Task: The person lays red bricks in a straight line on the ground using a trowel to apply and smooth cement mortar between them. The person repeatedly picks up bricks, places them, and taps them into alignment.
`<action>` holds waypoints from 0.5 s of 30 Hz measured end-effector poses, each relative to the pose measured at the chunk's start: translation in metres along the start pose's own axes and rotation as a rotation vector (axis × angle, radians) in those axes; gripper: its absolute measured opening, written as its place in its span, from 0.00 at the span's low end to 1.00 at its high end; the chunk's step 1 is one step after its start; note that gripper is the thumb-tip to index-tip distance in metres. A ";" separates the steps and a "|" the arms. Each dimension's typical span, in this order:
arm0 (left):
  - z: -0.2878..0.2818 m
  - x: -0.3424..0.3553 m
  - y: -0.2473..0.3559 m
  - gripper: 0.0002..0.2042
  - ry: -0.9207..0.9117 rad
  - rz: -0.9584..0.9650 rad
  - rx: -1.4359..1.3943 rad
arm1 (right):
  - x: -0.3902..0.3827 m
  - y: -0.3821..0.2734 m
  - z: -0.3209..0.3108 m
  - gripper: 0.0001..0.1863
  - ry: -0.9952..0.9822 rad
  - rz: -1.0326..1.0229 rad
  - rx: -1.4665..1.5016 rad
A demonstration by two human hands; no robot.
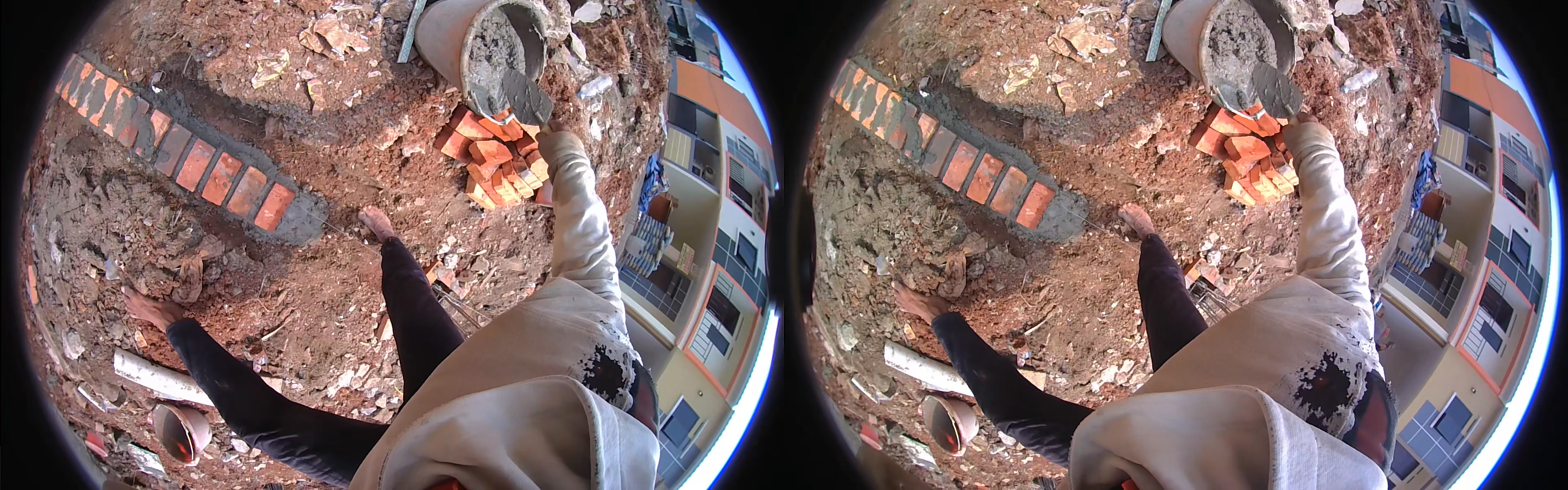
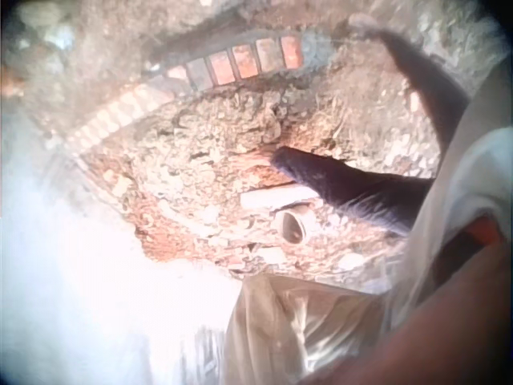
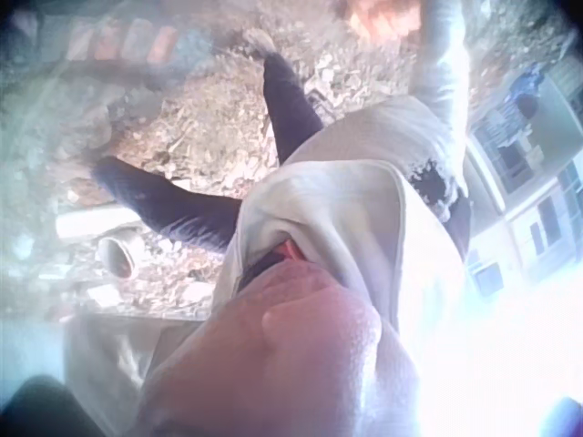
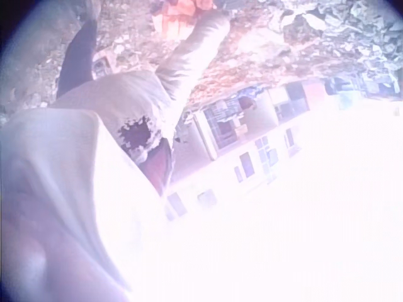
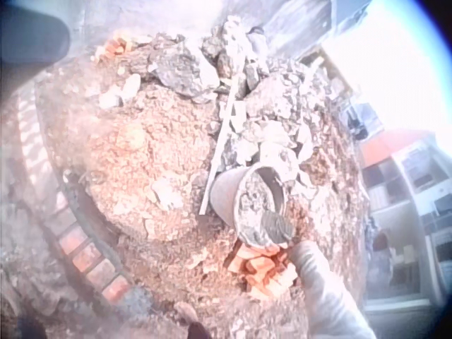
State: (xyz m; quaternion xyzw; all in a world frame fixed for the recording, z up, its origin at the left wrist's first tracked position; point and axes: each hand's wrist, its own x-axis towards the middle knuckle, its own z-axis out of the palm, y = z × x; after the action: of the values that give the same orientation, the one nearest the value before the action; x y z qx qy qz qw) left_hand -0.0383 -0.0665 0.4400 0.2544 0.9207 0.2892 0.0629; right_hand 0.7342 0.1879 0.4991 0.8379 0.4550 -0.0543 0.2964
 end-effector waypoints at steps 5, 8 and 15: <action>0.050 -0.025 -0.069 0.29 -0.076 -0.115 0.173 | 0.005 -0.056 0.042 0.15 -0.210 -0.101 0.985; 0.047 -0.032 -0.086 0.31 -0.045 -0.164 0.220 | 0.044 -0.079 0.072 0.11 -0.289 -0.323 1.341; 0.088 -0.045 -0.104 0.33 -0.106 -0.206 0.163 | 0.048 -0.065 0.066 0.12 -0.218 -0.199 1.778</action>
State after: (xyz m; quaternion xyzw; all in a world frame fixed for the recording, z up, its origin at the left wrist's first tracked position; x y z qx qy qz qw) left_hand -0.0215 -0.1182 0.3077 0.1778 0.9578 0.1917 0.1199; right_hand 0.7219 0.2134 0.3983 0.7047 0.2849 -0.4909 -0.4257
